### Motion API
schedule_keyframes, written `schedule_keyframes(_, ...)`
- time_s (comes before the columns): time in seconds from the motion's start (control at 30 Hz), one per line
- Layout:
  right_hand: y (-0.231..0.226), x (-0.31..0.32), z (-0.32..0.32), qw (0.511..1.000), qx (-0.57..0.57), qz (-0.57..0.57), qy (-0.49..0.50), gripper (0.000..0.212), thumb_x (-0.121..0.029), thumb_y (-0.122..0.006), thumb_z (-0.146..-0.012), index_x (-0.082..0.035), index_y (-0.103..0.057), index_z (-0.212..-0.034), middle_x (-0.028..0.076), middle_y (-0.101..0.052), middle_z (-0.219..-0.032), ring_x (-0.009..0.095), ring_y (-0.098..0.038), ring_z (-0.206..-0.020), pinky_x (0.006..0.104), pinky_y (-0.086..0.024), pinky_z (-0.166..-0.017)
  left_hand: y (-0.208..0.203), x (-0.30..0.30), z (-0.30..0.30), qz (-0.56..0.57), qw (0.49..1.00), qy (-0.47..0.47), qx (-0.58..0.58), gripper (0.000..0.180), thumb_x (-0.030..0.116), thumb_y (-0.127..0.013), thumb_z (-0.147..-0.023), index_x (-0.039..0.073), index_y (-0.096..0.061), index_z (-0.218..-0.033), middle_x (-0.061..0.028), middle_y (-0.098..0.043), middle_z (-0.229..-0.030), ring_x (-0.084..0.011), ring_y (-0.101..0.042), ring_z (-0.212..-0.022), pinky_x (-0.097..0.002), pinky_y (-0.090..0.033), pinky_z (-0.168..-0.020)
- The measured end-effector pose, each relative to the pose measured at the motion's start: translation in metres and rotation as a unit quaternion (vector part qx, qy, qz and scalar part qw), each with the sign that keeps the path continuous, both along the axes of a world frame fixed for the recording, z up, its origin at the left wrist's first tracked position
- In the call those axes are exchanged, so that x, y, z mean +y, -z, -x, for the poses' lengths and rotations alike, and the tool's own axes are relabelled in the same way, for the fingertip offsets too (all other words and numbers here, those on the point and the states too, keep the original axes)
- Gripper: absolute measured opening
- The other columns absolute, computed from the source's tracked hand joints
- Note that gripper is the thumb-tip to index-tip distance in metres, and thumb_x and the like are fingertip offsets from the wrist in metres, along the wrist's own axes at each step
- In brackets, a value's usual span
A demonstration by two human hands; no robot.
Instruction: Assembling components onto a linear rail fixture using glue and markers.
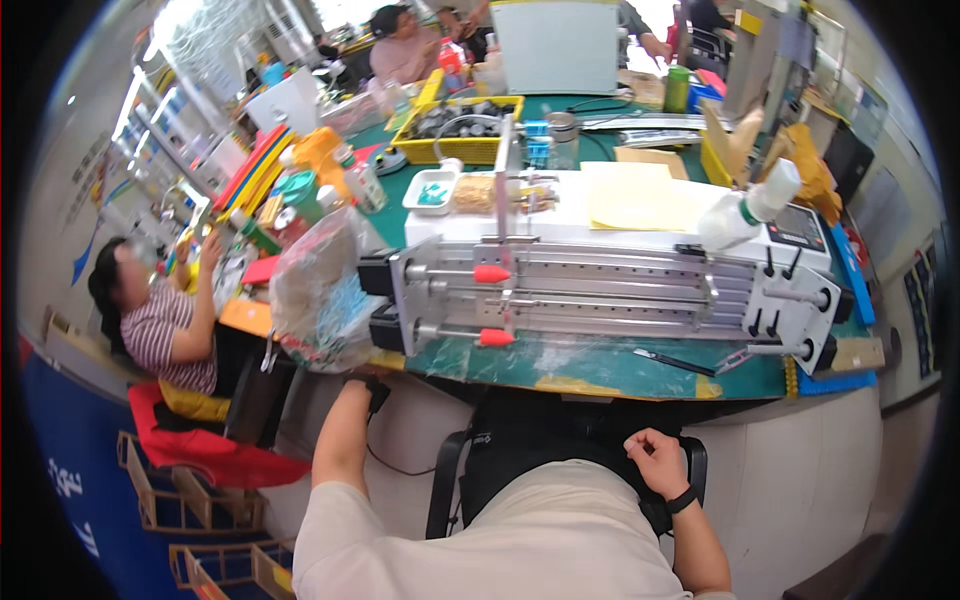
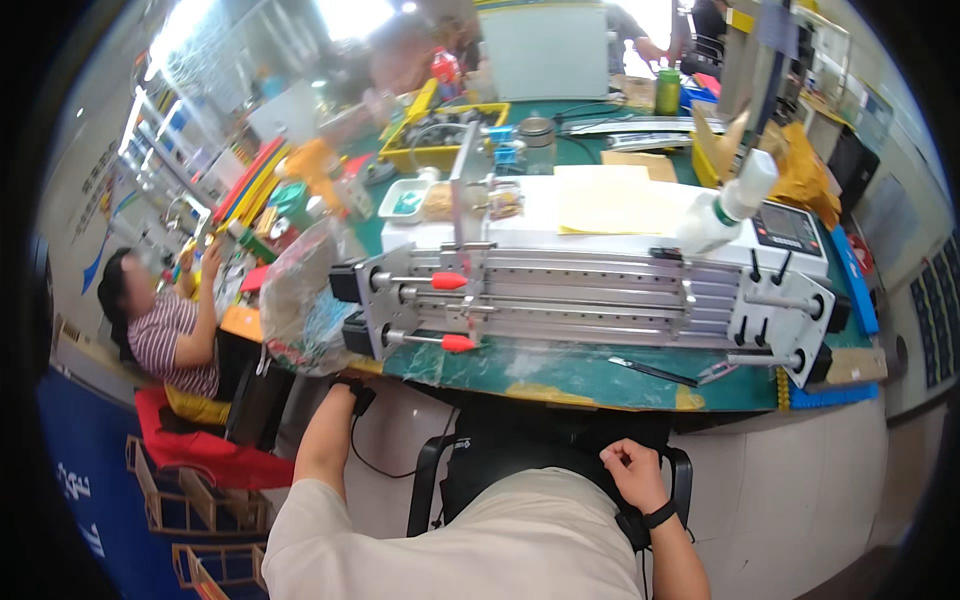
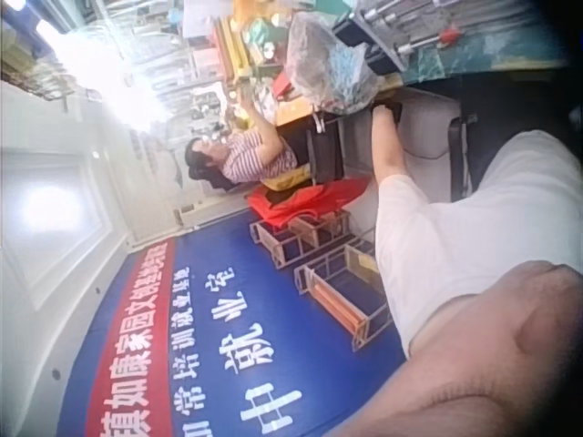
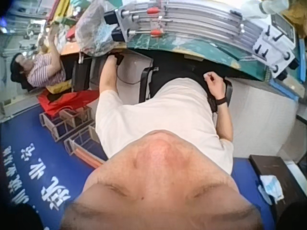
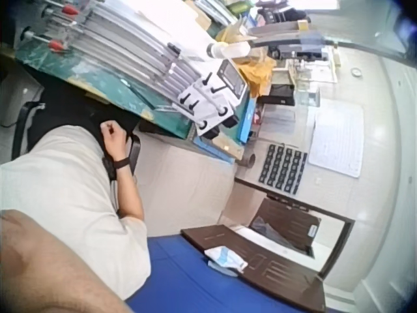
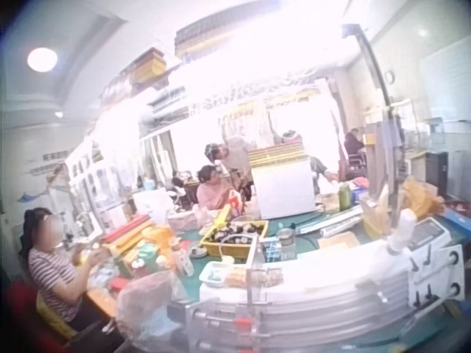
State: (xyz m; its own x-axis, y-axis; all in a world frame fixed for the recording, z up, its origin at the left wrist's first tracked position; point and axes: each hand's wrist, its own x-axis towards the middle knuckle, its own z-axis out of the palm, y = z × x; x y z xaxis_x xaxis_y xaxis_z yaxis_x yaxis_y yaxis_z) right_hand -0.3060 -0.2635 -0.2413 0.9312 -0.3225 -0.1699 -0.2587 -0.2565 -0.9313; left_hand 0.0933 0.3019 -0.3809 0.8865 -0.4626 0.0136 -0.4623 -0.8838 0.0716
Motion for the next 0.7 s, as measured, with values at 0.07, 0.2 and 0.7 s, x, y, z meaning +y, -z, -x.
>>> schedule_keyframes(0.07,0.013,-0.001,0.013,0.999,-0.003,-0.025,0.024,0.016,-0.014,-0.076,-0.1,0.001,-0.075,-0.095,0.002,-0.073,-0.076,0.008,-0.066,-0.07,0.0248,-0.051,-0.066,0.009,0.005,-0.007,-0.016,1.0,0.016,-0.017,0.032,0.037,-0.061,-0.098,0.013,-0.078,-0.111,-0.0181,-0.077,-0.117,-0.042,-0.072,-0.109,-0.0578,-0.053,-0.096)
schedule_keyframes(0.2,0.026,-0.006,0.028,0.995,-0.017,-0.088,0.051,0.016,-0.014,-0.075,-0.102,0.001,-0.074,-0.098,0.002,-0.073,-0.08,0.007,-0.066,-0.074,0.0247,-0.052,-0.069,0.012,0.014,-0.006,-0.045,0.997,0.019,-0.062,0.03,0.034,-0.06,-0.098,0.012,-0.078,-0.108,-0.0181,-0.077,-0.115,-0.0423,-0.072,-0.108,-0.0581,-0.053,-0.094)
schedule_keyframes(0.7,0.022,-0.01,0.0,0.984,-0.066,-0.159,0.034,0.013,-0.012,-0.075,-0.103,0.0,-0.074,-0.099,0.0,-0.072,-0.081,0.007,-0.066,-0.074,0.0236,-0.052,-0.07,-0.108,-0.034,0.128,-0.019,0.999,-0.036,-0.034,0.066,0.006,-0.063,-0.088,0.009,-0.056,-0.154,-0.0253,-0.063,-0.136,-0.0455,-0.057,-0.132,-0.0558,-0.047,-0.11)
